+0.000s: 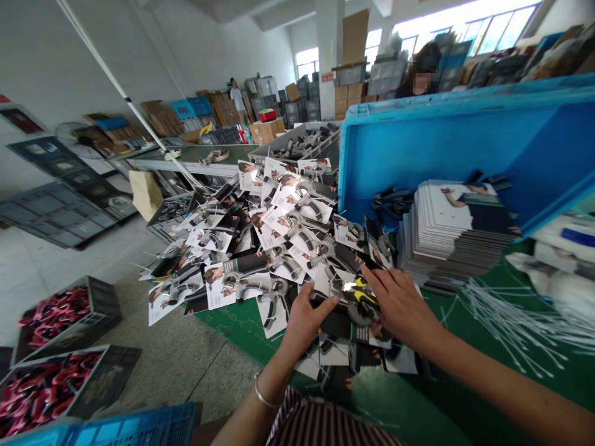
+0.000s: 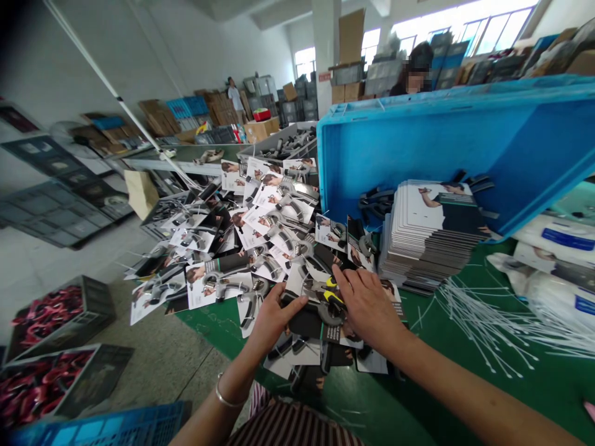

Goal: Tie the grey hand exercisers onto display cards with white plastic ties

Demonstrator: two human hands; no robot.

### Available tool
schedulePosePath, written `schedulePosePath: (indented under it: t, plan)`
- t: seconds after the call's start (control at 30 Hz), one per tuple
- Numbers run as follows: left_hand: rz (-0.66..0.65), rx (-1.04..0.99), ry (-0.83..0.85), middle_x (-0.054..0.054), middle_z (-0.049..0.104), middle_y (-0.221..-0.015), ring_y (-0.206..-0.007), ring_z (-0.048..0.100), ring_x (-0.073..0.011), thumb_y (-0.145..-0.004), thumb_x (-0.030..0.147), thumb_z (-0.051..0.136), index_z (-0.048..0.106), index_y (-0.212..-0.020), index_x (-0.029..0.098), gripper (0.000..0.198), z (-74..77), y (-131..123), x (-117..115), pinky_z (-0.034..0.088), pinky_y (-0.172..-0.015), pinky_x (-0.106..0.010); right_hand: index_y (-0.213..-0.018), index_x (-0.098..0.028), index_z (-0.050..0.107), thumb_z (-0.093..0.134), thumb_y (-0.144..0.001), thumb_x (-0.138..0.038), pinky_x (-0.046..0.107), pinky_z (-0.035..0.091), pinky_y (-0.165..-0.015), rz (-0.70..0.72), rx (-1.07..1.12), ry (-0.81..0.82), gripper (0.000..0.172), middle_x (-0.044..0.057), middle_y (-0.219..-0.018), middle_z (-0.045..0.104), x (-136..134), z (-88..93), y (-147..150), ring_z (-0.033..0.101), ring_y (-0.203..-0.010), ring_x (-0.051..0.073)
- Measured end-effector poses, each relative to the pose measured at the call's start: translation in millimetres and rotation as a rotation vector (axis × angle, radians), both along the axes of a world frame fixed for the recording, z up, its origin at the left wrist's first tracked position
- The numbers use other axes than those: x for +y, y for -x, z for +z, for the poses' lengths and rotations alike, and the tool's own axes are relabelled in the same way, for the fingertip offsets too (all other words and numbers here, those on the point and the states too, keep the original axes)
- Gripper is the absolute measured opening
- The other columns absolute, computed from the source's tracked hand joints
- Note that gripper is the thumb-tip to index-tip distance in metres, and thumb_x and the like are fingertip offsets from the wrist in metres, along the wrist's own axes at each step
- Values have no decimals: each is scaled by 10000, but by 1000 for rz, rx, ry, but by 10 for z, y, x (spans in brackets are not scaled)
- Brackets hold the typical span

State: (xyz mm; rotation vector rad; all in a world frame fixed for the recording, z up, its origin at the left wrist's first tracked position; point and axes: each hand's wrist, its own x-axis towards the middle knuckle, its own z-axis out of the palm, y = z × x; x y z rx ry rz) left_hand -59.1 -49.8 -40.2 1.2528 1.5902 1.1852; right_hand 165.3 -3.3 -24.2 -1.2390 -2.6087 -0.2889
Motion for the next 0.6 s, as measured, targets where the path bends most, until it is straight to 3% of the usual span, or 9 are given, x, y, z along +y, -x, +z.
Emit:
schedulePosePath:
  t: [0.17,0.43,0.6]
  plan:
    - [23,0,21,-41,700,-819,-836,676,-232,-708,507,759,656,-989,184,440,12,-2,7,506,-781,-332,-1447,2,435,652,-812,-161,469,419,-999,-10,-10,49,691,195,-1158,601,6,-18,21,495,-1068,339]
    - [3,13,13,-50,707,-847,-869,671,-240,-728,509,747,668,-975,187,414,5,1,19,510,-816,-346,-1404,-32,481,653,-826,-192,461,440,-955,-45,-20,63,624,180,-1104,614,-12,18,116,518,-1046,344]
    - [-33,-17,13,-71,721,-951,-918,654,-232,-763,472,732,659,-1022,169,405,-45,8,36,495,-867,-349,-1207,-114,596,577,-854,-173,386,508,-784,-51,-26,176,358,139,-1042,657,59,-49,82,617,-951,304]
